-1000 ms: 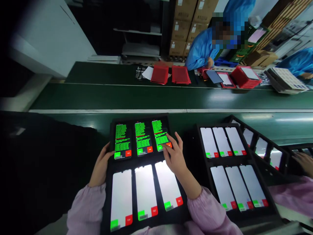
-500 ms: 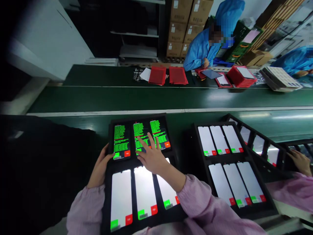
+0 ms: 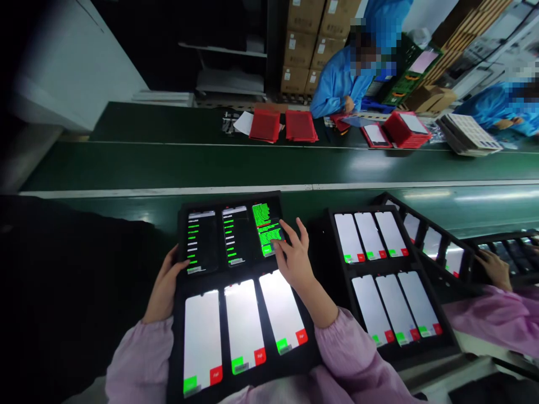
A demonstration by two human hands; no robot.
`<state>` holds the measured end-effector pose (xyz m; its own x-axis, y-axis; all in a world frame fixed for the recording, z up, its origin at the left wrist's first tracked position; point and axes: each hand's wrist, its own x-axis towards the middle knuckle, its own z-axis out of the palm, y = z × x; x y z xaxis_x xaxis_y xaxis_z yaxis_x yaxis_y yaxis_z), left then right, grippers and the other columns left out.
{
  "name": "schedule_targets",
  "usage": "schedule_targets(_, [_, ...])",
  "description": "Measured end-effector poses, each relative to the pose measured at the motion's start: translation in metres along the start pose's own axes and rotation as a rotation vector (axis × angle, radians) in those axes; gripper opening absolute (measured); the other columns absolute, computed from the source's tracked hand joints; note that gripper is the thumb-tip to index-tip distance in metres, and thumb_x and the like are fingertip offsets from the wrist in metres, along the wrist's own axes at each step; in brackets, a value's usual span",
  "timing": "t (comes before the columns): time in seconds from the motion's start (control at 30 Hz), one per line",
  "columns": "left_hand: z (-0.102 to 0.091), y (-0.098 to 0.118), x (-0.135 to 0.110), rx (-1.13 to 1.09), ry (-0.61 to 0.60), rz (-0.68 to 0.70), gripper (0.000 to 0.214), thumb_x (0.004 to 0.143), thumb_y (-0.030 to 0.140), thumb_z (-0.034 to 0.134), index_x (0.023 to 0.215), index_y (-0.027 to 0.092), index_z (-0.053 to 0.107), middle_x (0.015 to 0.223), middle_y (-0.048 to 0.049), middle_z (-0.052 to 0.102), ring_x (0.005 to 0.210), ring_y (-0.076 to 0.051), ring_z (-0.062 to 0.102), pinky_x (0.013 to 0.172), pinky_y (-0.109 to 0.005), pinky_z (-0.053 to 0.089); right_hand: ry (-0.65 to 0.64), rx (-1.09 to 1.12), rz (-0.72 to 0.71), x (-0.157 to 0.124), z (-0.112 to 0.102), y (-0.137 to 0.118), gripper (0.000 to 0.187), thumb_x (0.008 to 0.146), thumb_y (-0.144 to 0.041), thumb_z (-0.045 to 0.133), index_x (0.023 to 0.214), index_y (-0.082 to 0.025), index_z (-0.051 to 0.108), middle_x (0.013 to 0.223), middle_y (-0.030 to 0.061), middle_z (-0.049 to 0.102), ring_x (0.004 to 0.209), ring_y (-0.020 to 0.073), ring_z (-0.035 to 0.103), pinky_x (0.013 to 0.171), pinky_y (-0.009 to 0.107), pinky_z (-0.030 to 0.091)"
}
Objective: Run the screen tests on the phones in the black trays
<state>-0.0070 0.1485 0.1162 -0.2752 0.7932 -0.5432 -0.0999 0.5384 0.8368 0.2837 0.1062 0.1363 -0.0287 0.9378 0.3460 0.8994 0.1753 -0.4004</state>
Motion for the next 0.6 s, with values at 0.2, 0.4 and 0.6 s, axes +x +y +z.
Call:
schedule_targets(0.2, [0.001, 0.002, -0.001, 0.013, 0.031, 0.0, 0.063, 0.074, 0.035, 0.071, 0.136, 0.031, 0.064, 0.123, -0.0051, 0.073, 0.109, -0.029, 0.071, 0.093, -0.043, 0.06, 0.032, -0.015, 0.05, 0.0, 0.009, 0.008, 0.039, 0.106, -0.025, 0.042, 0.117, -0.026, 0.079, 0.156, 0.0079, 0.056, 0.158, 0.0374, 0.028, 0.121, 0.066, 0.041])
schedule_targets(0.4, [0.002, 0.001, -0.001, 0.042, 0.041, 0.02, 0.06, 0.075, 0.036, 0.069, 0.134, 0.031, 0.064, 0.126, -0.0039, 0.071, 0.111, -0.027, 0.069, 0.093, -0.038, 0.059, 0.024, -0.1, 0.022, 0.001, 0.015, 0.007, 0.037, 0.107, -0.026, 0.044, 0.124, -0.027, 0.076, 0.161, 0.0081, 0.05, 0.158, 0.0383, 0.026, 0.122, 0.066, 0.039])
schedule_targets(0.6, [0.003, 0.005, -0.004, 0.035, 0.038, 0.008, 0.064, 0.073, 0.035, 0.071, 0.137, 0.028, 0.063, 0.13, -0.0052, 0.07, 0.115, -0.027, 0.068, 0.098, -0.037, 0.056, -0.001, -0.117, 0.014, 0.001, 0.013, 0.006, 0.038, 0.107, -0.028, 0.044, 0.126, -0.027, 0.076, 0.162, 0.0085, 0.049, 0.159, 0.0392, 0.025, 0.121, 0.066, 0.039])
